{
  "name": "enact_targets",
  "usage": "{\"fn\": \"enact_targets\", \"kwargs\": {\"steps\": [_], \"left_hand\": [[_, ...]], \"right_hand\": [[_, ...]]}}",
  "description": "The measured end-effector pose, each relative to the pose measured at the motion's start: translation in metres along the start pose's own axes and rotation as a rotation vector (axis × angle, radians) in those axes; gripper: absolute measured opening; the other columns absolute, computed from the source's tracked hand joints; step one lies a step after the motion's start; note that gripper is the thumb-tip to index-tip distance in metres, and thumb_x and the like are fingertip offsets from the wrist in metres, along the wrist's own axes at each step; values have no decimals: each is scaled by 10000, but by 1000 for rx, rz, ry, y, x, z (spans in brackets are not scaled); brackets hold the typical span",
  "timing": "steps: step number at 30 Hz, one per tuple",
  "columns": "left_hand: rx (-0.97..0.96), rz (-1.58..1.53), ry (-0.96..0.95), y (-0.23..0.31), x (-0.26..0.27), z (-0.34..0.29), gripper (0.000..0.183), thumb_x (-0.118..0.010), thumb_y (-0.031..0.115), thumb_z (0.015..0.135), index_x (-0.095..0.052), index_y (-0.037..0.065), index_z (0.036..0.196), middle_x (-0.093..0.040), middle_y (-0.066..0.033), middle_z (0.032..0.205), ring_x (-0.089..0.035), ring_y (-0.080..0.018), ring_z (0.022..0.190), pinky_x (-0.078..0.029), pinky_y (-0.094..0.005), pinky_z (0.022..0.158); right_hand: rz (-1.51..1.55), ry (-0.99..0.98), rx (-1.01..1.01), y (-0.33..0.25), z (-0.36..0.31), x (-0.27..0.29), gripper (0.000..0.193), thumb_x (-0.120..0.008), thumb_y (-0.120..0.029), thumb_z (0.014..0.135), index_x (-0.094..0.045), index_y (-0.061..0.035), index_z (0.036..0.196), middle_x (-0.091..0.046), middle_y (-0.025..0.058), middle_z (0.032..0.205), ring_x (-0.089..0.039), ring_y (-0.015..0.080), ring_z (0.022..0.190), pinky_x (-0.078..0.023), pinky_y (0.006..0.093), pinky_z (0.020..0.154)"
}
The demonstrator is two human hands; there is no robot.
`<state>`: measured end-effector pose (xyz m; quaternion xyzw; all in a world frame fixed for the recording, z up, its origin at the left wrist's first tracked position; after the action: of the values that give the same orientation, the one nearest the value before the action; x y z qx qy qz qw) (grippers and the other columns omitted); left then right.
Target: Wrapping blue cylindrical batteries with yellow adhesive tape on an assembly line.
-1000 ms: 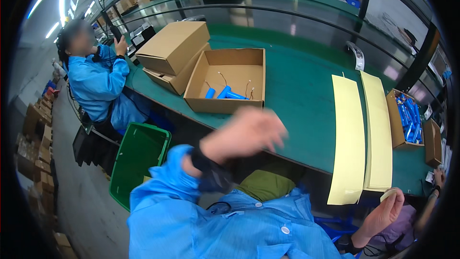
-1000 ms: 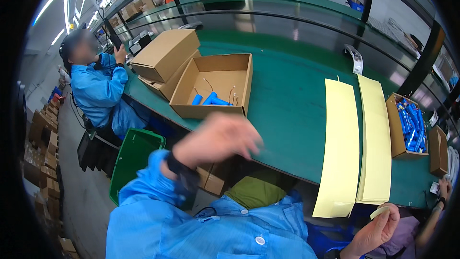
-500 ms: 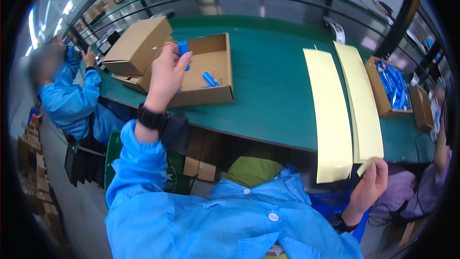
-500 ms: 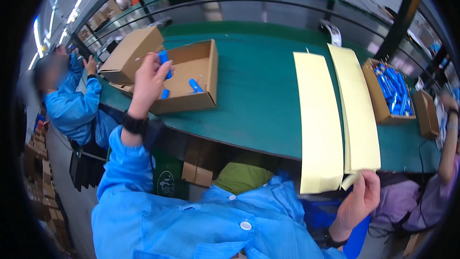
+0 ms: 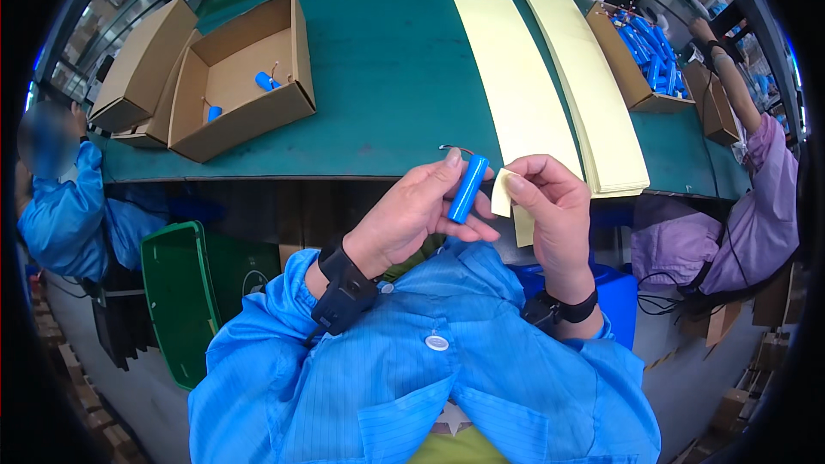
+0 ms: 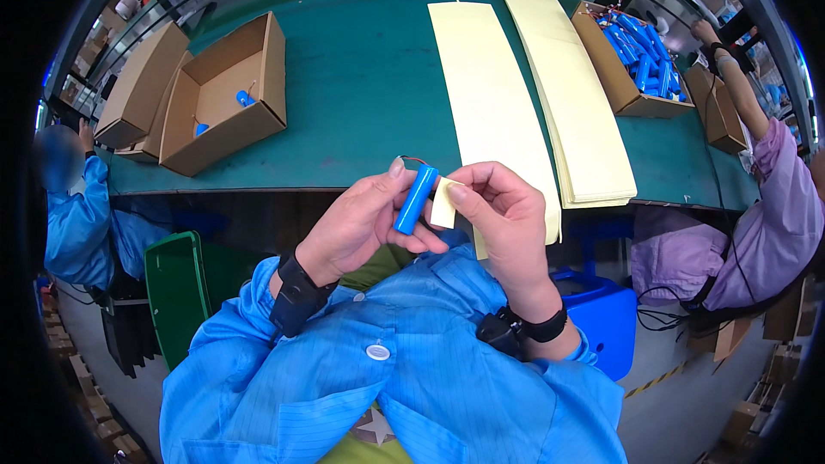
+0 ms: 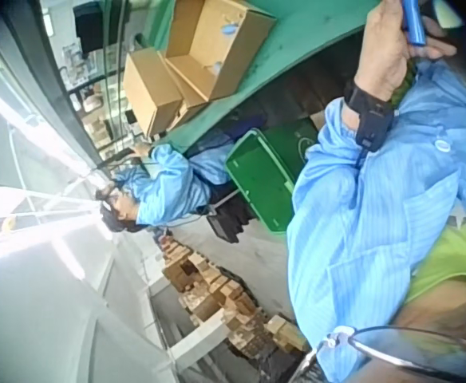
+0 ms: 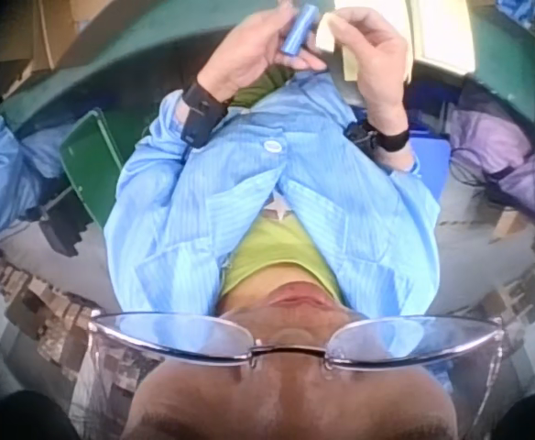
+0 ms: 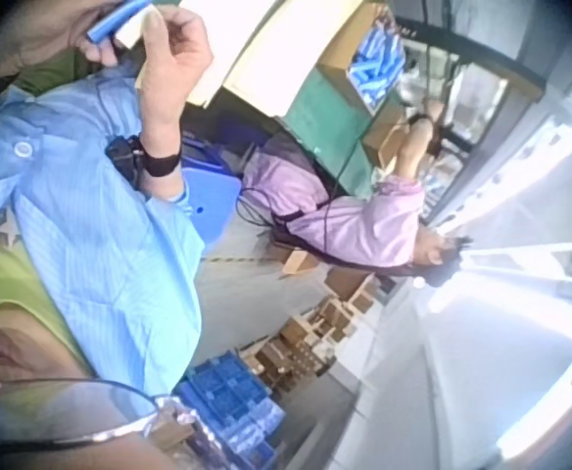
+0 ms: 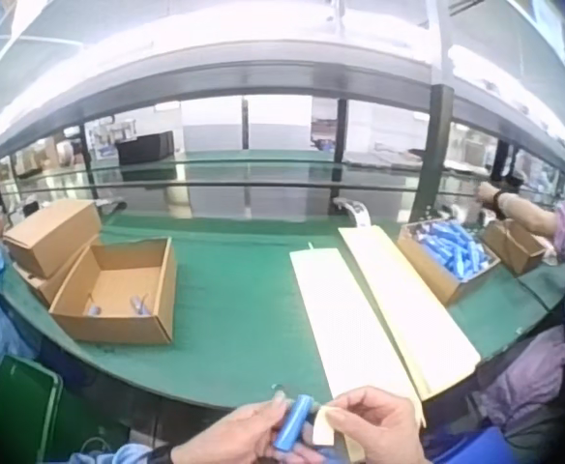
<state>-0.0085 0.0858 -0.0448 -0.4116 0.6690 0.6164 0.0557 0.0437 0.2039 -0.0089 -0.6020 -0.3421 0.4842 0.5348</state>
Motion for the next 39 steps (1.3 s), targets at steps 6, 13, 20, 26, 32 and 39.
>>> {"fn": "enact_targets", "kwargs": {"steps": [6, 13, 20, 26, 32, 39], "left_hand": [[-31, -4, 39, -2, -5, -3, 691, -262, 558, 947, -451, -40, 1238, -574, -163, 1024, -660, -275, 866, -555, -274, 737], [-90, 79, 95, 0, -1, -7, 644, -261, 538, 957, -483, -25, 1179, -565, -132, 961, -660, -238, 854, -553, -277, 745], [-125, 150, 128, -4, 2, -6, 613, -262, 527, 962, -480, -2, 1180, -566, -133, 1016, -626, -197, 880, -541, -288, 763], [-126, 171, 138, -2, 0, -7, 609, -256, 500, 973, -474, -14, 1218, -582, -151, 1060, -602, -181, 923, -541, -296, 772], [-125, 199, 150, -2, 1, -6, 598, -256, 492, 977, -478, -12, 1212, -587, -124, 1023, -599, -161, 885, -538, -281, 753], [-197, 264, 174, 2, -3, -9, 377, -482, 300, 959, -486, 5, 1194, -580, -88, 998, -622, -127, 839, -516, -222, 725]], "right_hand": [[-138, 63, 82, 9, -8, -7, 118, -616, -76, 863, -612, 23, 927, -617, 31, 804, -555, 65, 710, -463, 205, 638], [-188, 126, 137, 12, -9, -8, 110, -616, -74, 861, -615, 20, 919, -618, 25, 820, -547, 61, 725, -454, 202, 667], [-284, 137, 191, 12, -11, -12, 90, -619, -48, 849, -616, 16, 913, -616, 23, 813, -541, 65, 710, -455, 207, 646], [-375, 151, 265, 7, -12, -15, 69, -617, -13, 832, -614, 32, 884, -597, 41, 797, -543, 73, 679, -459, 212, 607], [-414, 152, 332, 4, -11, -13, 51, -620, 14, 812, -614, 31, 860, -586, 57, 775, -548, 88, 641, -452, 217, 567], [-449, 168, 367, 6, -11, -11, 54, -627, 25, 801, -608, 30, 851, -581, 63, 759, -544, 93, 622, -444, 222, 558]]}}
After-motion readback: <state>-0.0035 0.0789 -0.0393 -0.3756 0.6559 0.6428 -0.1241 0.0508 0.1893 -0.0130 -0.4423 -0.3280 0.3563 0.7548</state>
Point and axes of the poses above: each hand's wrist, its own z-axis towards the middle knuckle, its own x-axis out of the back of the hand, y = z × x, the point moved 7 cm from there along z, towards the middle knuckle
